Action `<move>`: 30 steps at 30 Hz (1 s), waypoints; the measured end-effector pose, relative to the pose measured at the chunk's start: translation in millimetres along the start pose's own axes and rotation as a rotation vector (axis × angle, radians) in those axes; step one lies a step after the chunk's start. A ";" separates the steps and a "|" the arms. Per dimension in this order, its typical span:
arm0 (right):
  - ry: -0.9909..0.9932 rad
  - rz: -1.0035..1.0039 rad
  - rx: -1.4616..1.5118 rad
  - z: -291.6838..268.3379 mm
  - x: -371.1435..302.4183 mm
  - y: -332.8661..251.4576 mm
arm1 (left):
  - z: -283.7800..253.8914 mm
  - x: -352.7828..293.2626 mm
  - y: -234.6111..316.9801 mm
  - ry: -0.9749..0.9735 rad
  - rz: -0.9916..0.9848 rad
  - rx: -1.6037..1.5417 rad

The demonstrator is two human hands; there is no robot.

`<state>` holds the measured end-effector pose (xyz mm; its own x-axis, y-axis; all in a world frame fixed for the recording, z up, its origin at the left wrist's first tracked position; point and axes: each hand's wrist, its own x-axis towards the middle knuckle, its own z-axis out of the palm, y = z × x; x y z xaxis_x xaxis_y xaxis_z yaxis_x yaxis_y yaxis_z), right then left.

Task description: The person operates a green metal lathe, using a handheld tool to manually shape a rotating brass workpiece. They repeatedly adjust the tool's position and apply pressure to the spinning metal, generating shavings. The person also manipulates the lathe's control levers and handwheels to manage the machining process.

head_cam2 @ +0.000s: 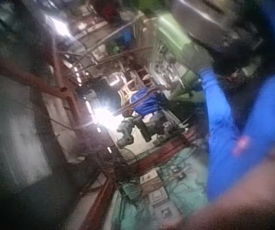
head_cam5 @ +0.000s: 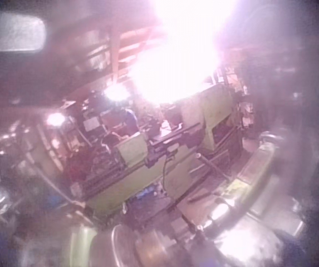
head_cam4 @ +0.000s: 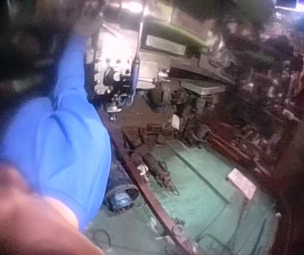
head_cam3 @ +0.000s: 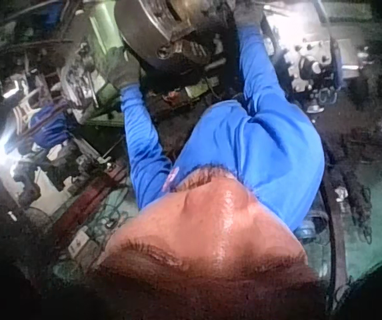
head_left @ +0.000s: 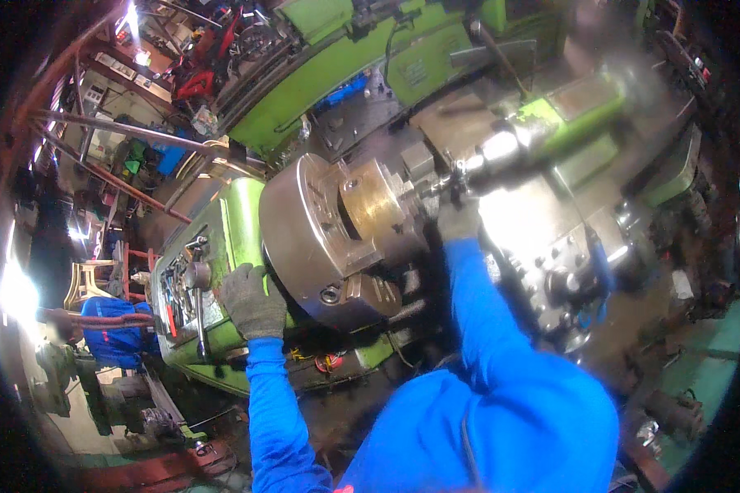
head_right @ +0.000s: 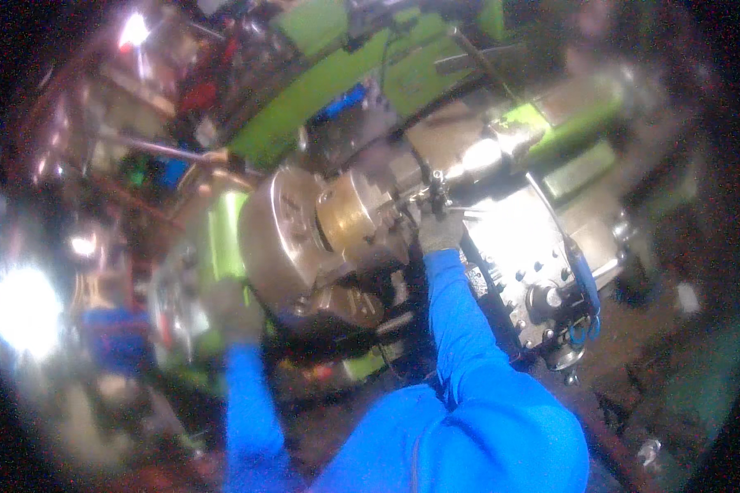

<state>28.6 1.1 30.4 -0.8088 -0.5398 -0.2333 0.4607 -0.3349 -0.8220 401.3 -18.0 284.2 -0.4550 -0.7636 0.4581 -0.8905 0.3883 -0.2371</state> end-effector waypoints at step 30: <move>-0.144 0.018 0.212 -43.7 60.4 50.4 | 15.8 10.3 3.5 0.096 0.035 -0.050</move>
<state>-13.0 -14.6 -47.9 -0.7465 -0.6464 -0.1579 0.5529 -0.4706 -0.6877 393.5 -32.6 274.5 -0.4820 -0.6971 0.5308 -0.8720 0.4408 -0.2129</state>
